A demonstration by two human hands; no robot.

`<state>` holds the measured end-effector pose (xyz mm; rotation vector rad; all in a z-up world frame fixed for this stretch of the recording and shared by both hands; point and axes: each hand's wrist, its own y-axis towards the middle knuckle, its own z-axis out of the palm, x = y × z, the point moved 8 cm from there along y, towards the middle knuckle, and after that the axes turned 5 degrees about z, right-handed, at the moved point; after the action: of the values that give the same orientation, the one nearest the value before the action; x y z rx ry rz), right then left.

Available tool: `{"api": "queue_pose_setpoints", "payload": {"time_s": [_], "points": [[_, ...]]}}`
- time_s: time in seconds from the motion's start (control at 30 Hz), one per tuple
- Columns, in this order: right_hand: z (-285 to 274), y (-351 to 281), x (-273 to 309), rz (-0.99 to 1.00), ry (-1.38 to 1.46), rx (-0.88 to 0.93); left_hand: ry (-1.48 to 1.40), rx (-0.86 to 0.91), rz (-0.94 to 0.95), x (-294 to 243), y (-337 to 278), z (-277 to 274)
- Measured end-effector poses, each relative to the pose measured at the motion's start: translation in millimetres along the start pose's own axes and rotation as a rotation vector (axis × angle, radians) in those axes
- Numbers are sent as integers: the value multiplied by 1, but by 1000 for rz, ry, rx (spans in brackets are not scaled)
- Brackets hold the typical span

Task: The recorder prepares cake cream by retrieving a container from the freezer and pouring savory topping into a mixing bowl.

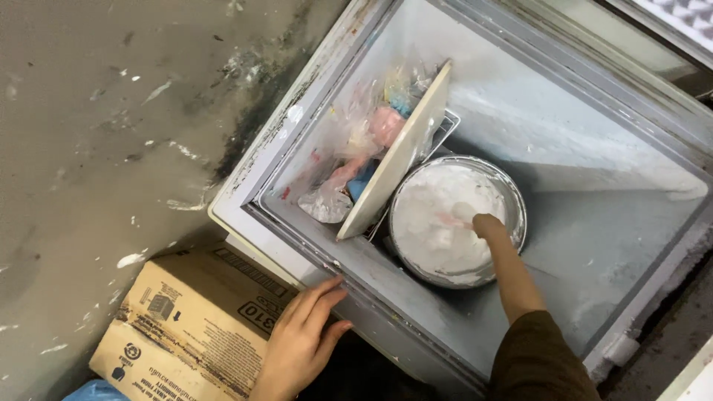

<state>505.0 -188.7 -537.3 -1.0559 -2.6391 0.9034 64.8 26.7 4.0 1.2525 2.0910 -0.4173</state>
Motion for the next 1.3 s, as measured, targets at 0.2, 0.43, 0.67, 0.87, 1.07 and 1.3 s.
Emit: {"api": "queue_pose_setpoints", "payload": {"time_s": [0.2,0.43,0.67,0.87,1.07,1.3], "points": [[72,0,89,-76,-94,-78,6,28,-6,2,-3,3],[159,1,144,-28,450,-75,13,-16,6,5,-5,7],[123,18,184,431,1329,80,-6,23,-33,7,-2,10],[118,42,192,604,1836,-161,17,-9,-48,9,-3,8],[43,18,116,535,1327,-723,30,-27,-24,5,0,5],[-40,-106,57,600,1147,-679,-36,-183,-20,5,5,-6]]}}
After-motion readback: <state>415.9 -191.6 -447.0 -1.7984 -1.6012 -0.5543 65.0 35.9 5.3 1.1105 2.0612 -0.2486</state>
